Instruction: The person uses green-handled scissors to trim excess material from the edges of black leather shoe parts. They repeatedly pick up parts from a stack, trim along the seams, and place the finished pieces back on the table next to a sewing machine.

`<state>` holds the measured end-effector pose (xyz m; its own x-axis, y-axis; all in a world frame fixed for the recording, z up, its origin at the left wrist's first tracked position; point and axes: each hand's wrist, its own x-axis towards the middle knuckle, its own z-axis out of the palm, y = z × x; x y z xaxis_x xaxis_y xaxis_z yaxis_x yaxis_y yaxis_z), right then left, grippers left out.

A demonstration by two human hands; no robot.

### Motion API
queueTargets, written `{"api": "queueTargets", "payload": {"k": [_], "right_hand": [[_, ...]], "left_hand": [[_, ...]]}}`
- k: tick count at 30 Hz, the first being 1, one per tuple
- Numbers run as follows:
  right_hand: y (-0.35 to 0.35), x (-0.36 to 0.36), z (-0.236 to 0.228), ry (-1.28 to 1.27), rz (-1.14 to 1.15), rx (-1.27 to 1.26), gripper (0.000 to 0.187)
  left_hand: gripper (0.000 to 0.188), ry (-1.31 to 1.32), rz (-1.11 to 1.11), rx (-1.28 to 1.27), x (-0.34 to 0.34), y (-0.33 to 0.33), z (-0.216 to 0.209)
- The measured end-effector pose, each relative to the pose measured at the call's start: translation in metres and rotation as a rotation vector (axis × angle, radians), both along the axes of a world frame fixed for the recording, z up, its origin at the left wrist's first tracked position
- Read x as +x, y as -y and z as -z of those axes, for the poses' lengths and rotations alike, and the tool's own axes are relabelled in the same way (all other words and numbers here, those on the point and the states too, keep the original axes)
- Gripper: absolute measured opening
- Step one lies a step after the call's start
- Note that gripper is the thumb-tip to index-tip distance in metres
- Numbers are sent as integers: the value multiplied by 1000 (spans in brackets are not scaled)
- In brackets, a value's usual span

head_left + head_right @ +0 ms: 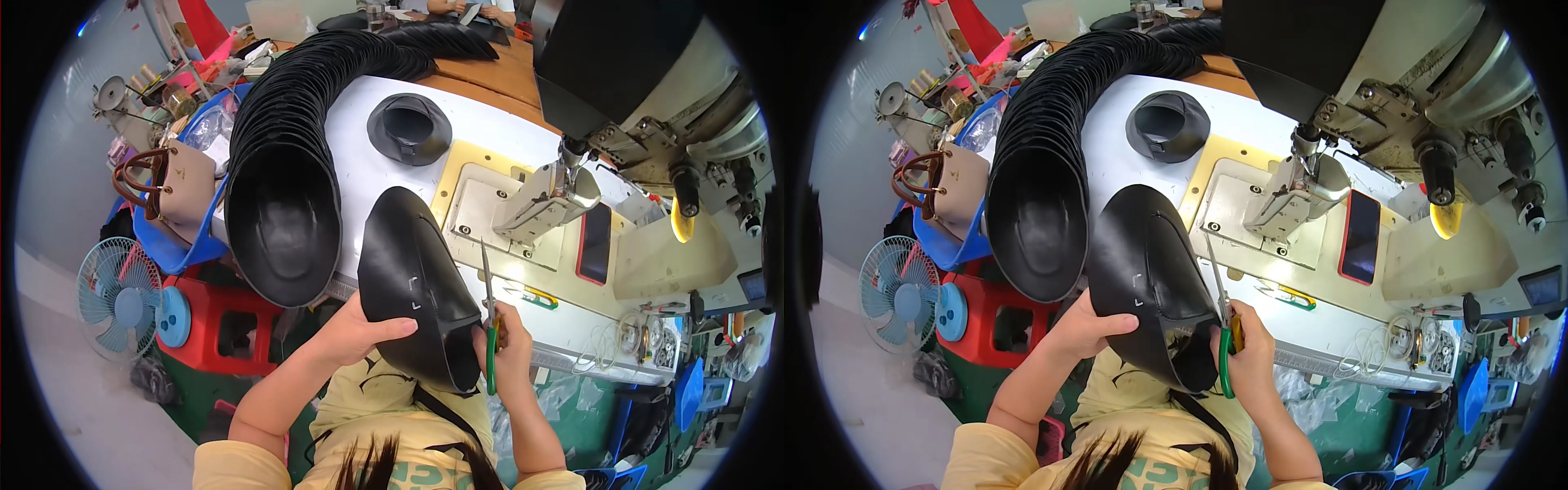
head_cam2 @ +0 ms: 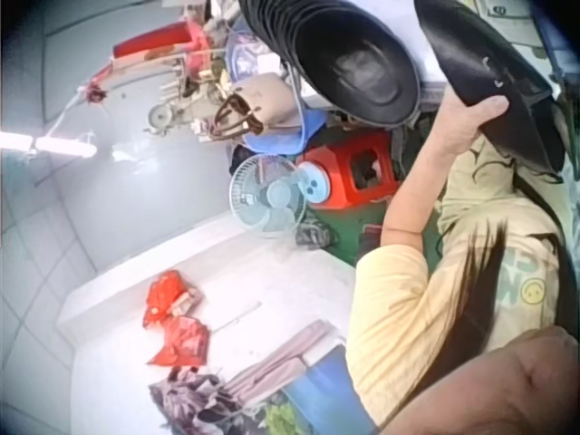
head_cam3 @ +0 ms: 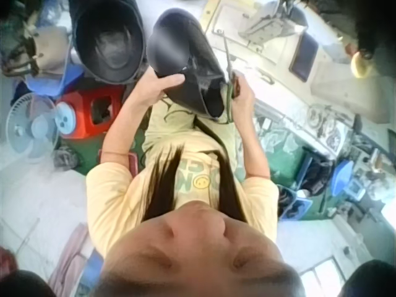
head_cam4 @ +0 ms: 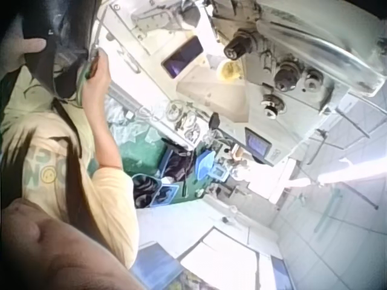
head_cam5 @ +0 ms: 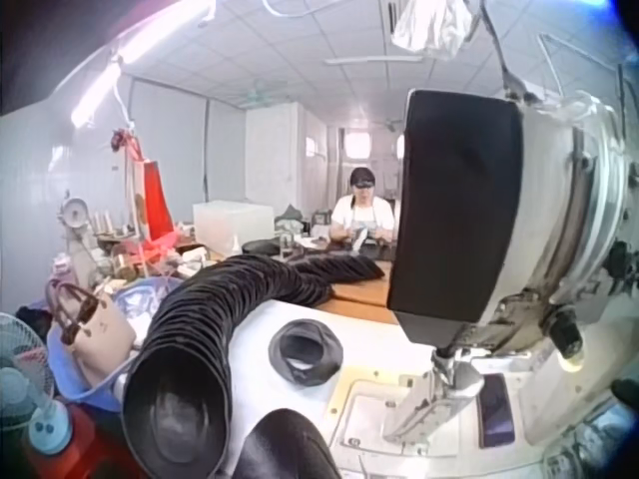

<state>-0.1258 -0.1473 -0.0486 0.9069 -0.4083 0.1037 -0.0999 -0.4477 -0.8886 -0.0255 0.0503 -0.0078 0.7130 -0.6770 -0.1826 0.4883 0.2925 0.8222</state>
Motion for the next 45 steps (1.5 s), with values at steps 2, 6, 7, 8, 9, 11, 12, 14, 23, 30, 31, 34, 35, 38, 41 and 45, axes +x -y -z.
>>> {"api": "queueTargets", "payload": {"k": [2,6,7,8,9,11,12,14,23,30,31,34,35,38,41,45], "right_hand": [[1,-4,-15,78,-101,7,47],[11,-29,-40,28,-334,-12,59],[13,-36,-38,-35,-352,60,60],[15,-45,-36,-97,-372,131,61],[16,-52,-34,-159,-392,202,62],[17,-59,-38,-230,-372,238,64],[19,-62,-39,-243,-365,233,64],[21,-66,-37,-265,-338,274,63],[14,-64,-22,-249,-334,754,62],[12,-66,-16,-279,-396,902,61],[12,-66,-16,-273,-386,902,61],[8,-67,-14,-250,-363,921,59],[7,-67,-13,-243,-359,930,58],[5,-66,-13,-215,-379,920,55],[3,-65,-16,-233,-354,857,52],[8,-67,-12,-272,-345,747,52]], "left_hand": [[43,14,-20,5,1,1,-1],[40,71,-27,-15,3,2,0],[40,100,-43,-1,2,3,0],[39,138,-52,9,2,5,1],[38,175,-60,19,2,7,3],[36,239,-75,37,1,11,6],[35,265,-81,45,0,13,6],[32,286,-96,47,-3,18,5],[21,213,-135,48,-16,35,4],[22,266,-279,12,-24,42,11],[23,280,-296,19,-25,43,12],[23,288,-303,14,-24,43,14],[23,279,-298,20,-24,42,14],[22,253,-287,27,-23,39,15],[23,239,-284,22,-23,37,16],[23,247,-275,18,-26,36,12]]}}
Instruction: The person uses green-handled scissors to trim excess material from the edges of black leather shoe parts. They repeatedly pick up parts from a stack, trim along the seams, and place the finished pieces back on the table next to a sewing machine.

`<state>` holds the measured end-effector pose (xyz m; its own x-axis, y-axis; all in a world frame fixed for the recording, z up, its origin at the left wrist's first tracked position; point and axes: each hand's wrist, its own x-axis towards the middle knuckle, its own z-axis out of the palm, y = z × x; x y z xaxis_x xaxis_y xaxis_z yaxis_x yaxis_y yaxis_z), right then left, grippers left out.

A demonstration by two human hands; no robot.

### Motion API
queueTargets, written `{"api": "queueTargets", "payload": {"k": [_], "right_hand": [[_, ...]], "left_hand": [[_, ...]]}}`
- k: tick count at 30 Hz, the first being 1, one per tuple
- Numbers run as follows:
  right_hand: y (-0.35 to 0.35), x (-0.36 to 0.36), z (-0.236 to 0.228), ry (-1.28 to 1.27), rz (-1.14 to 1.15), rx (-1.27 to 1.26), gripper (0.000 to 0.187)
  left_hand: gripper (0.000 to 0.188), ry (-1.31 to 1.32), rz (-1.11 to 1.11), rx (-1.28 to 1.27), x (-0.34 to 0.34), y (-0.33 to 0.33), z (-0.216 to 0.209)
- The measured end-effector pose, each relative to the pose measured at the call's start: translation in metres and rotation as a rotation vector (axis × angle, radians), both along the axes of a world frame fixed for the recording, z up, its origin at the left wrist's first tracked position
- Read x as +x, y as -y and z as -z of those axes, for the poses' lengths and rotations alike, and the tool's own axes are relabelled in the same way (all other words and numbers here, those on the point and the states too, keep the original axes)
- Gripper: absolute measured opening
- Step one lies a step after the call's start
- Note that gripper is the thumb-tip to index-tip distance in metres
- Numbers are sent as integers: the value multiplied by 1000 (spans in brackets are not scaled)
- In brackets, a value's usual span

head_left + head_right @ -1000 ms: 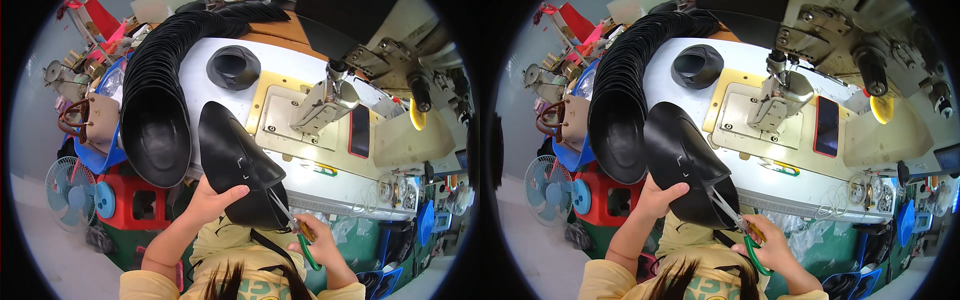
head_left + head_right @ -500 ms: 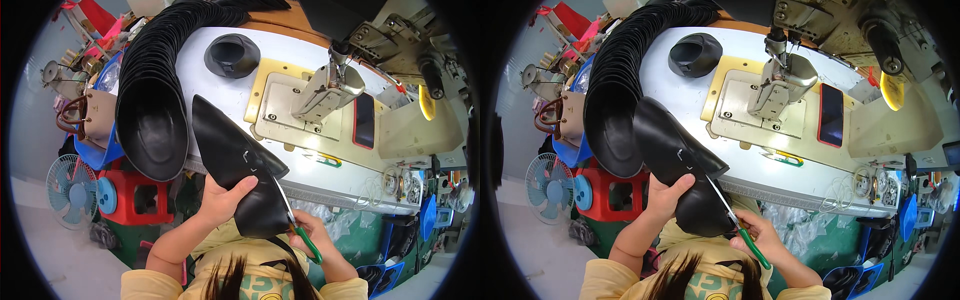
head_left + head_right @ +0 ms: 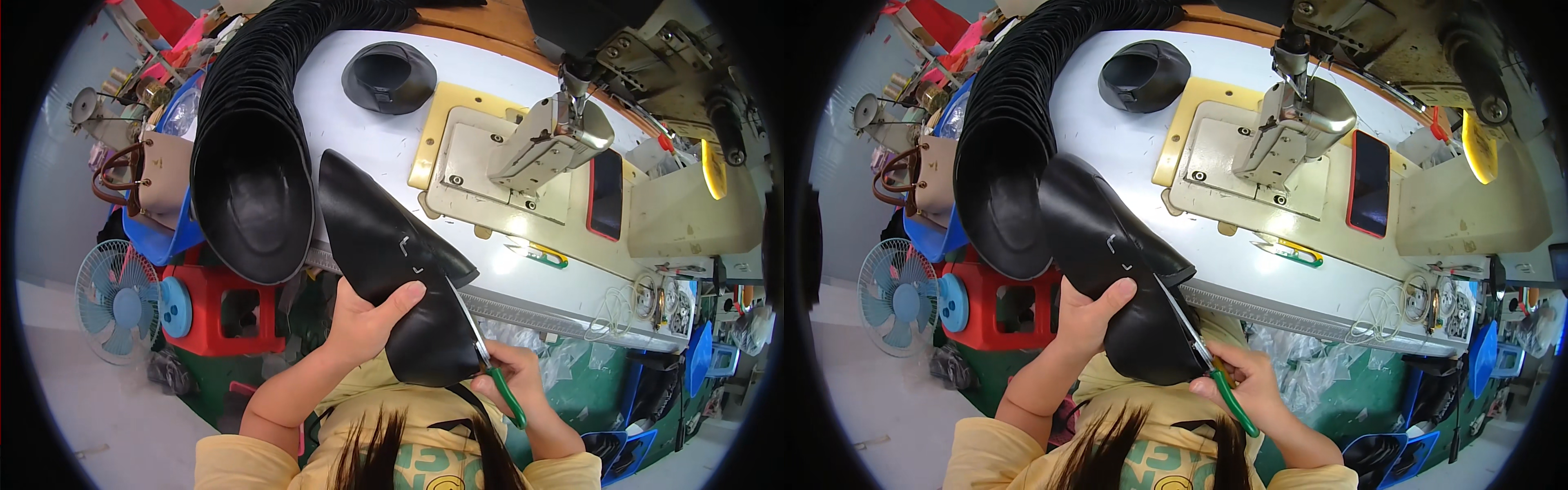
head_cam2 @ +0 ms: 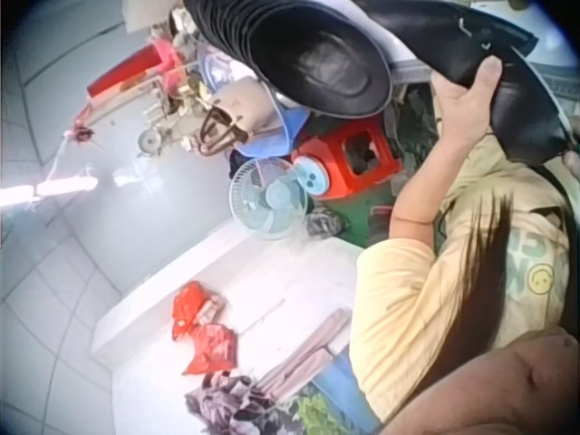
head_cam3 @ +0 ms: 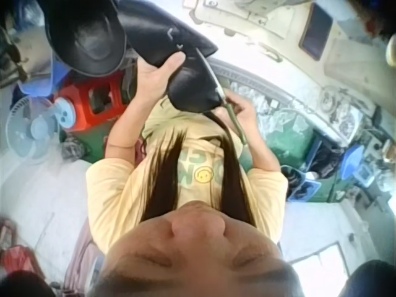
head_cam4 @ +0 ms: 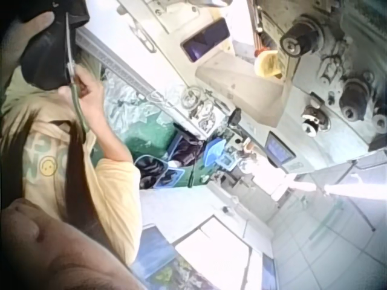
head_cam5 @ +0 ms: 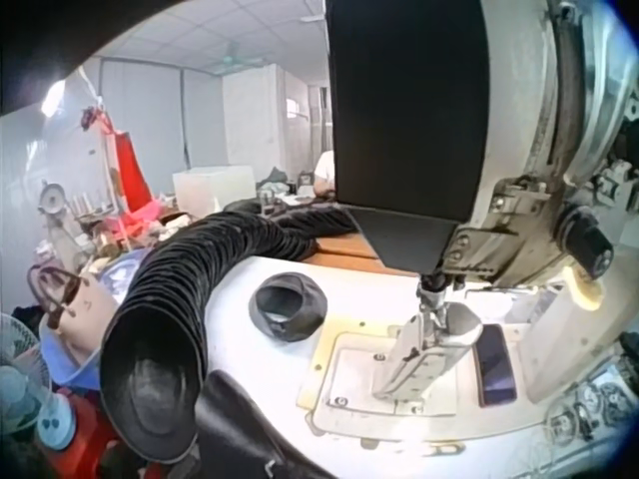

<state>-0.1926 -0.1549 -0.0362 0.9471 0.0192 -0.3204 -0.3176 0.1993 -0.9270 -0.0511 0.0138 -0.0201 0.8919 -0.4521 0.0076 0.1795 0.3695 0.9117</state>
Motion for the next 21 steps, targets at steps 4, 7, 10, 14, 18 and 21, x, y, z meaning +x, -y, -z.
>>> {"api": "queueTargets", "payload": {"k": [4,7,10,14,18,21], "right_hand": [[-2,11,-4,112,33,9,55],[6,6,-1,150,-37,-88,58],[6,4,1,143,-38,-76,59],[2,10,-6,138,25,55,58],[6,13,-11,146,-68,6,61],[7,10,-9,125,-103,44,61]], "left_hand": [[24,181,55,85,-1,-2,2],[25,129,97,31,-2,-3,-1],[25,97,116,-30,-6,-3,1],[26,95,125,-61,-12,0,4],[26,94,174,-99,-10,-5,7],[25,126,193,-111,-10,-6,8]]}}
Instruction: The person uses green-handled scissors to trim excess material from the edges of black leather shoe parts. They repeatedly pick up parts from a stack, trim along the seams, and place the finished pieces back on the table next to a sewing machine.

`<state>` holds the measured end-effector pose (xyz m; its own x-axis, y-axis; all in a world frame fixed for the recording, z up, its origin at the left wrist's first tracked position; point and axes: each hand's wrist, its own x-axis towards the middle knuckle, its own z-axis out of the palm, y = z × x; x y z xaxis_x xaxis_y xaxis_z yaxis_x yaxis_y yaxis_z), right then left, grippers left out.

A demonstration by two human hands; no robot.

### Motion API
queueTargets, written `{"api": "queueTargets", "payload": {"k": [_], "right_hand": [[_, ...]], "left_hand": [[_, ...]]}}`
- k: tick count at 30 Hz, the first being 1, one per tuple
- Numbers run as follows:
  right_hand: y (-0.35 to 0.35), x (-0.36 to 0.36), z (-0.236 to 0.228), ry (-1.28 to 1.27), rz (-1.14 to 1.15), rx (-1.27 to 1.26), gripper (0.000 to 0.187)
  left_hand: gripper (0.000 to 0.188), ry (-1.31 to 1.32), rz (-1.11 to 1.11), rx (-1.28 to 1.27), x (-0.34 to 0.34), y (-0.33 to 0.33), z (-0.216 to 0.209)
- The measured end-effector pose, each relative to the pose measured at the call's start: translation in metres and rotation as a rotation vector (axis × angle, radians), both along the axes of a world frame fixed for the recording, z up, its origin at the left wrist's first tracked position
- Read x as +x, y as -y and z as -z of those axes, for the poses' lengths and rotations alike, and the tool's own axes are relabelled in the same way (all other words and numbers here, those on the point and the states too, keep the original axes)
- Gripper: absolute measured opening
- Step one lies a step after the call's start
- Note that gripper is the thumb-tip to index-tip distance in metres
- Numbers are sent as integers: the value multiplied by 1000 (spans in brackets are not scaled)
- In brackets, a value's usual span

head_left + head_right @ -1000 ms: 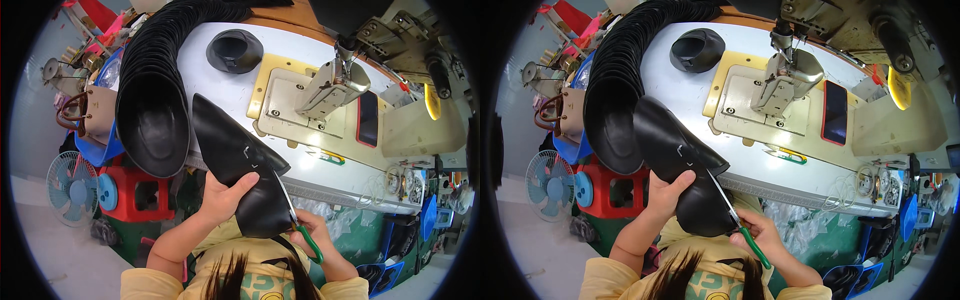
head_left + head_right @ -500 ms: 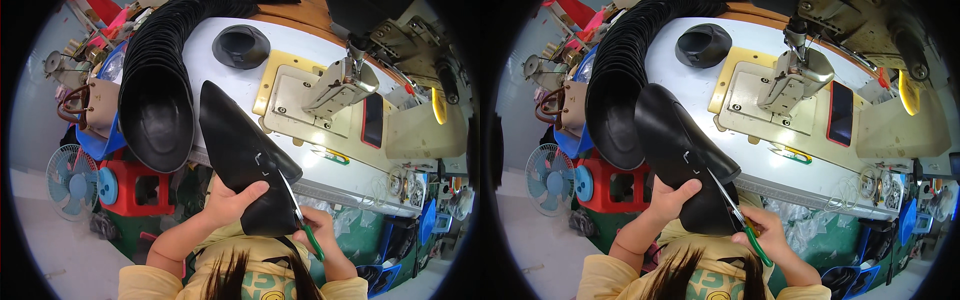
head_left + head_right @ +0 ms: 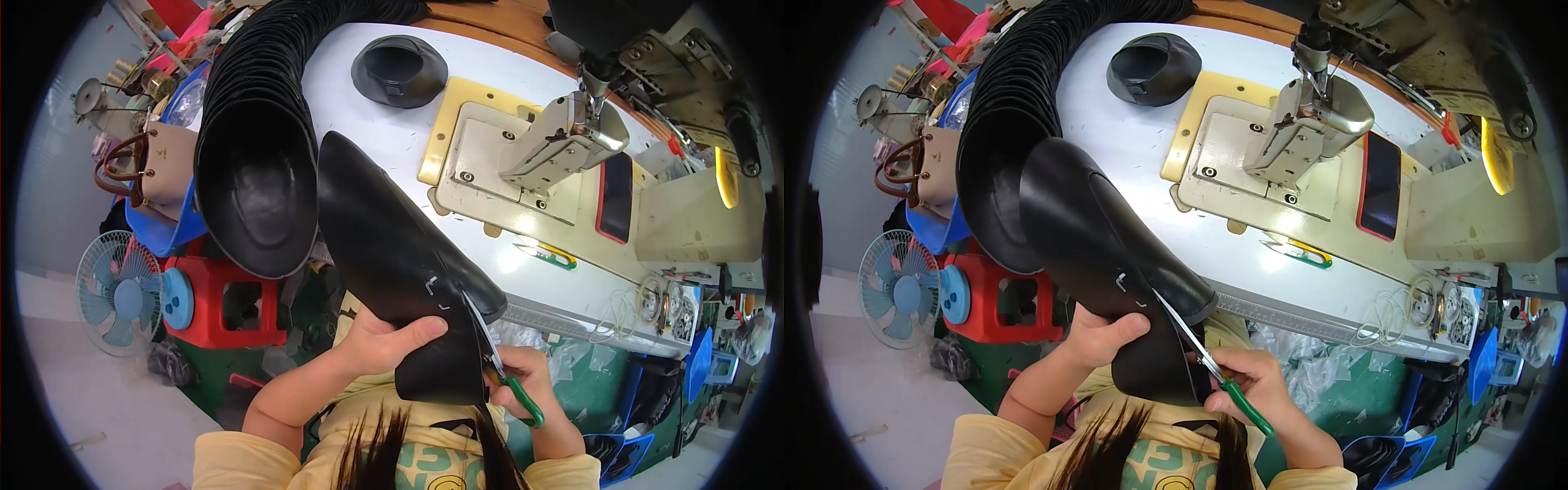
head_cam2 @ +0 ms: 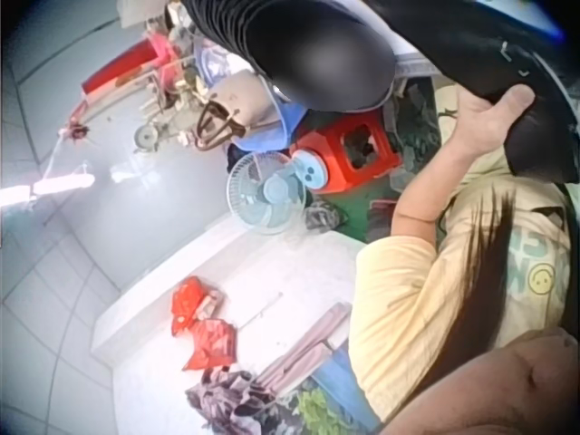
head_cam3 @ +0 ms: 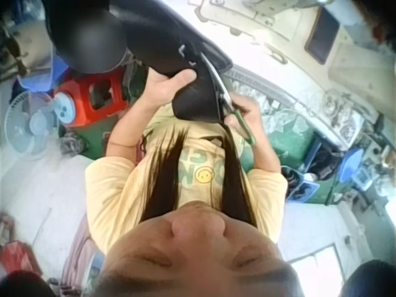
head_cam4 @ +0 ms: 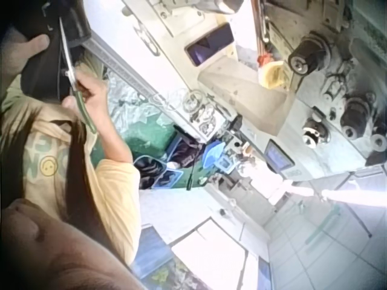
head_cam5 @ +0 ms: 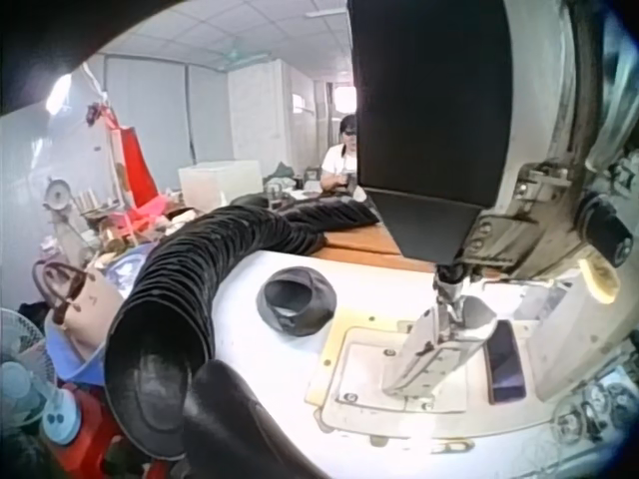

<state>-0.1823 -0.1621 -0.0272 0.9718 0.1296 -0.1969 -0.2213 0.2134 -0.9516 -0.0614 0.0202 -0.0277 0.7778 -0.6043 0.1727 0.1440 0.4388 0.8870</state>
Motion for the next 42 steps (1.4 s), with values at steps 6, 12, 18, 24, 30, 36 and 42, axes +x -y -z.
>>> {"api": "queueTargets", "payload": {"k": [6,12,18,24,30,36,42], "right_hand": [[0,1,-2,-14,-20,-13,60],[-5,5,-13,-48,75,-59,57],[1,4,-4,110,38,-398,52],[8,15,-19,332,-111,-866,49],[6,29,-25,570,-432,-1050,43],[16,25,-44,561,-426,-1239,48],[26,25,-60,633,-407,-1333,47]], "left_hand": [[26,24,18,-15,2,-1,4],[26,39,-2,24,0,-3,7],[32,66,-100,80,0,-7,6],[20,569,-903,-25,45,-63,-41],[23,1119,472,594,60,-13,-84],[28,880,1216,933,74,10,-89],[25,867,1076,876,81,5,-104]]}}
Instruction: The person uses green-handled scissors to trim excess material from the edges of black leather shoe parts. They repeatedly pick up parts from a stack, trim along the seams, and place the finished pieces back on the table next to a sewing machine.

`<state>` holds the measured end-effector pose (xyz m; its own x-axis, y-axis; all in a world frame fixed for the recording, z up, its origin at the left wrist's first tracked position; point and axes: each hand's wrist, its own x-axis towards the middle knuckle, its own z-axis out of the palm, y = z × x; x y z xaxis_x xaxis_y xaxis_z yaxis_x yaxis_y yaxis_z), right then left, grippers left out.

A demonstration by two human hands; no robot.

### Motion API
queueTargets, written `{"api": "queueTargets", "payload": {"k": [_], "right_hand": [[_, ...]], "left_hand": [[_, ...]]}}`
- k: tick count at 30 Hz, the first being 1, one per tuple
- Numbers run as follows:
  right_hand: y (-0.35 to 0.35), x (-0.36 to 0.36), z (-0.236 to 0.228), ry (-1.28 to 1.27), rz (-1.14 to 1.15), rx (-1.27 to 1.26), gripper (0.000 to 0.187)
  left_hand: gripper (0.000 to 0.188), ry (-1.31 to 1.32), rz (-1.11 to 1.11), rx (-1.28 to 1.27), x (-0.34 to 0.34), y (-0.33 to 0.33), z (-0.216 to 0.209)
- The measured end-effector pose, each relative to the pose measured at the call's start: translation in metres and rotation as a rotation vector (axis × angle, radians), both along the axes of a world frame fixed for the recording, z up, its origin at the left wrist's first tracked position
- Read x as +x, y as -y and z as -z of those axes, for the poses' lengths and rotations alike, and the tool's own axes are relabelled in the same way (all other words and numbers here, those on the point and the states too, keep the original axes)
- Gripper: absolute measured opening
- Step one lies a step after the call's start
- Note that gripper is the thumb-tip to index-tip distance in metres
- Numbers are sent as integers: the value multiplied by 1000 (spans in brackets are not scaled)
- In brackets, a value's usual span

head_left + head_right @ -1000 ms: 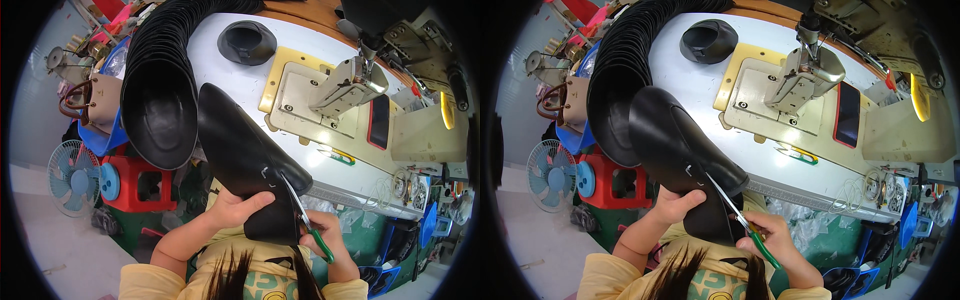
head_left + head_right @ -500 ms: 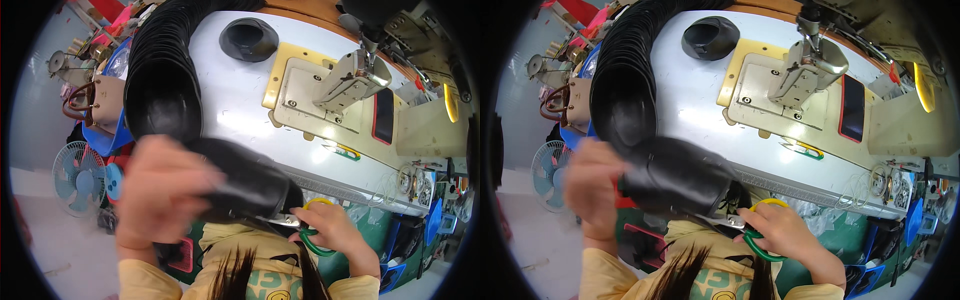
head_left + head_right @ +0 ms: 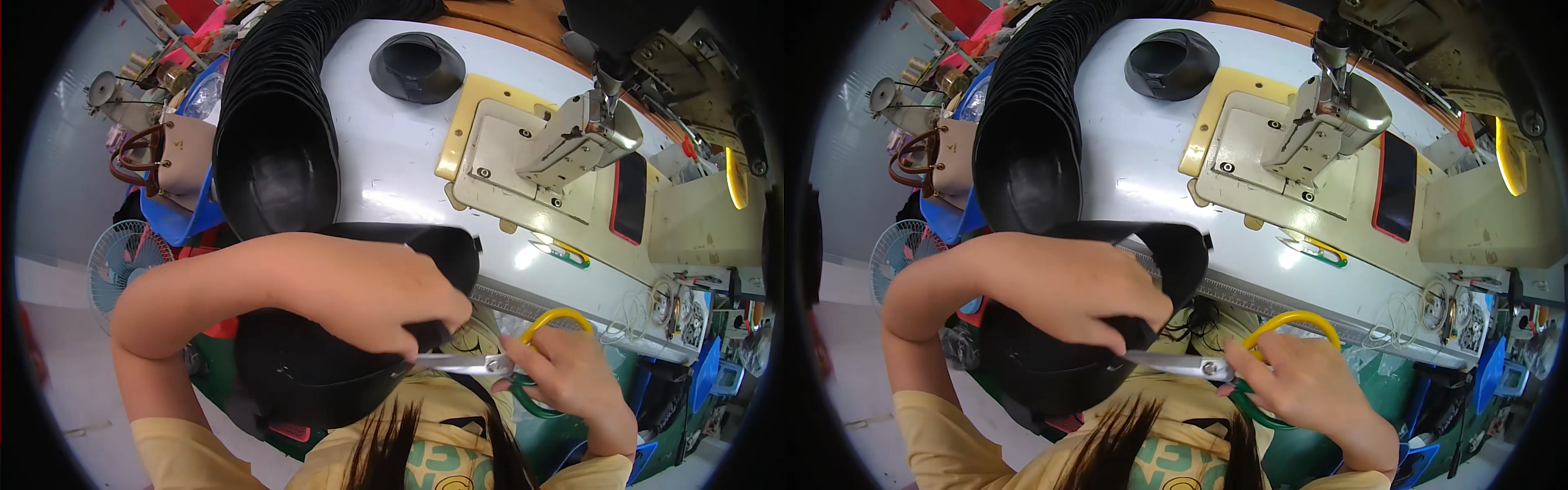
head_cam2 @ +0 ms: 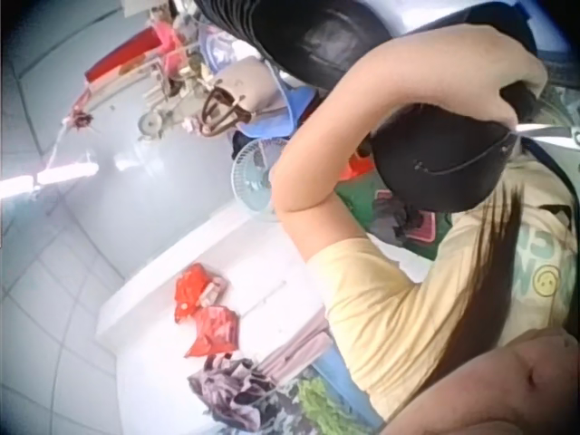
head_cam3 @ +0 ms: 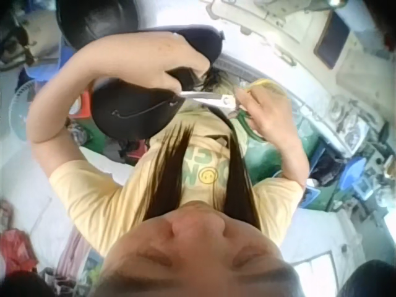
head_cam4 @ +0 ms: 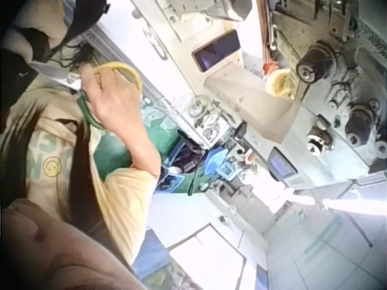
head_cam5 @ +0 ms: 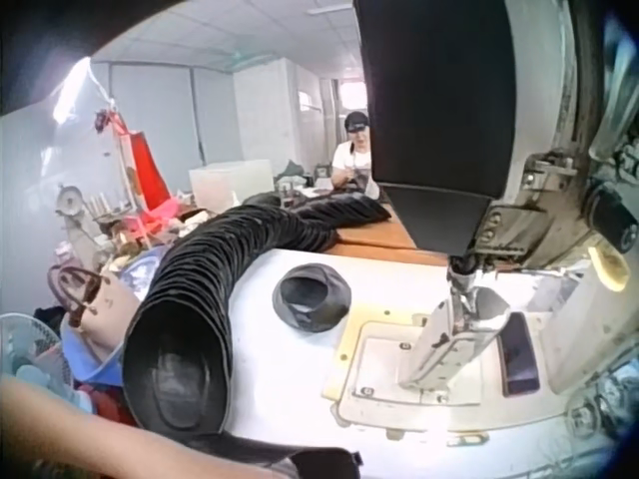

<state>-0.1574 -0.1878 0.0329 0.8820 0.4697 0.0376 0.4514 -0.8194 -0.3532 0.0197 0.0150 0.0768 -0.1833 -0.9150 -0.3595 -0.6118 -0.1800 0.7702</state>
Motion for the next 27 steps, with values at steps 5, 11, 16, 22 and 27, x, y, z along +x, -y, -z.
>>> {"api": "queueTargets", "payload": {"k": [5,11,16,22,27], "right_hand": [[13,-7,9,117,296,77,56],[-13,17,32,4,364,733,68],[-25,17,56,-292,351,1048,69],[-29,16,69,-328,345,1155,67],[-32,19,67,-286,375,1080,67]], "left_hand": [[17,-40,-418,-198,19,-25,16],[15,-302,-764,-423,-1,-14,48],[14,-405,-725,-823,-13,-7,63],[18,-623,-924,-806,-24,3,72],[18,-534,-1006,-783,-25,6,73]]}}
